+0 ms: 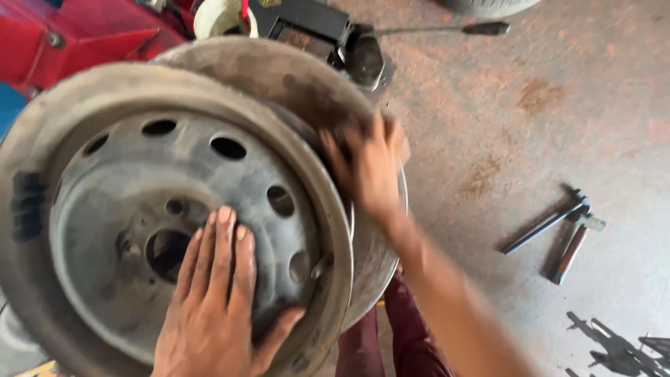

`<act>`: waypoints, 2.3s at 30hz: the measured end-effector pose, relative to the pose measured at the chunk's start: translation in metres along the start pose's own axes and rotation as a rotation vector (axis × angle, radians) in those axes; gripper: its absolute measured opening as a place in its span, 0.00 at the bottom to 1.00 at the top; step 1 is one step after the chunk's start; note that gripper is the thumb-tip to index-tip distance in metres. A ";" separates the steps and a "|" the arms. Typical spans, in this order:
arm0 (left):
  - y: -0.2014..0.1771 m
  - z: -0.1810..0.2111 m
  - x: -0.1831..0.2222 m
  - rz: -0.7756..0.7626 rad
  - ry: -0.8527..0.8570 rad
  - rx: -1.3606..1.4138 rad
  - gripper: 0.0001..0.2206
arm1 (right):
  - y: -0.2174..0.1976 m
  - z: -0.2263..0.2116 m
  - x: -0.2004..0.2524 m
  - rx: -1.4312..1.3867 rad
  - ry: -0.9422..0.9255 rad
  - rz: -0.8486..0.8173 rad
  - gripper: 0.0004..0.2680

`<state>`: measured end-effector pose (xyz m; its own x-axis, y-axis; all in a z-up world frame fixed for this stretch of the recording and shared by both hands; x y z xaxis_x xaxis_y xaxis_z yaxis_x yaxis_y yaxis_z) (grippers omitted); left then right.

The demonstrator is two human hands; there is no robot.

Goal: The recorder uses sandpaper to sand and clean the inner surface of a metal wheel rim in an auto shop.

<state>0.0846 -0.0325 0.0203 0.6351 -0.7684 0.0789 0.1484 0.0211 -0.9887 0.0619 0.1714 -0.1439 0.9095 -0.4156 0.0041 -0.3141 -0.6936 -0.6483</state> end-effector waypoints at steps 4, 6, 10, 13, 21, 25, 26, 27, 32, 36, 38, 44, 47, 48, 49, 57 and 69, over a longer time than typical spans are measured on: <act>-0.004 0.003 0.000 -0.011 0.003 0.007 0.44 | 0.001 0.011 0.074 0.066 0.173 0.011 0.10; -0.006 0.002 -0.002 0.023 0.035 0.017 0.43 | 0.023 0.041 0.154 0.264 0.116 0.164 0.17; -0.005 0.002 -0.001 0.001 0.029 0.009 0.44 | 0.012 0.028 0.113 0.142 0.212 0.199 0.16; -0.007 0.004 0.000 0.009 0.020 0.006 0.44 | 0.012 0.030 0.111 0.042 0.286 0.053 0.14; -0.022 0.038 0.019 0.293 -0.056 -0.056 0.30 | 0.005 0.004 0.285 -0.223 0.268 -0.204 0.12; 0.073 0.149 0.130 0.295 -0.025 0.212 0.25 | -0.082 0.033 0.267 -0.832 0.557 -0.007 0.07; 0.083 0.163 0.110 0.307 -0.017 0.298 0.23 | -0.098 0.036 0.257 -0.651 0.578 -0.067 0.07; 0.090 0.181 0.090 0.318 -0.014 0.386 0.22 | -0.116 0.040 0.248 -0.466 0.594 -0.131 0.07; 0.123 0.196 0.091 0.037 -0.270 0.692 0.31 | -0.131 0.057 0.256 -0.598 0.689 -0.278 0.12; 0.075 0.173 0.046 -0.051 -0.224 0.853 0.32 | -0.131 0.039 0.236 -1.209 0.592 -0.449 0.18; 0.078 0.173 0.044 -0.053 -0.305 1.041 0.31 | -0.124 0.062 0.240 -1.233 0.578 -0.486 0.17; 0.131 0.188 0.076 -0.463 -0.851 1.640 0.25 | -0.124 0.061 0.222 -1.305 0.682 -0.557 0.16; 0.120 0.178 0.056 -0.375 -0.782 1.584 0.23 | -0.129 0.032 0.204 -1.250 0.564 -0.559 0.18; 0.111 0.174 0.047 -0.286 -0.684 1.506 0.22 | -0.133 0.016 0.200 -1.310 0.374 -0.589 0.19; 0.109 0.176 0.045 -0.291 -0.684 1.510 0.22 | -0.131 0.018 0.205 -1.308 0.379 -0.587 0.19; 0.083 0.169 0.024 -0.087 -0.354 0.916 0.21 | -0.130 0.031 0.206 -0.901 0.642 -0.466 0.12; 0.110 0.153 0.013 -0.595 -0.831 1.171 0.21 | -0.135 0.069 0.218 -0.720 0.322 -0.494 0.15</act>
<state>0.2255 0.0574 -0.0683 0.4397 -0.2973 0.8475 0.7594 0.6269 -0.1741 0.3213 0.2149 -0.1082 0.8995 -0.0443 0.4346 -0.1023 -0.9885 0.1112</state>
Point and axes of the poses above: each hand's wrist, its own x-axis away from the middle knuckle, its own y-axis out of the palm, z = x × y, the point moved 6 cm from there along -x, towards the middle knuckle, and after that the axes turned 11 degrees about -x, right-handed, at the moved point
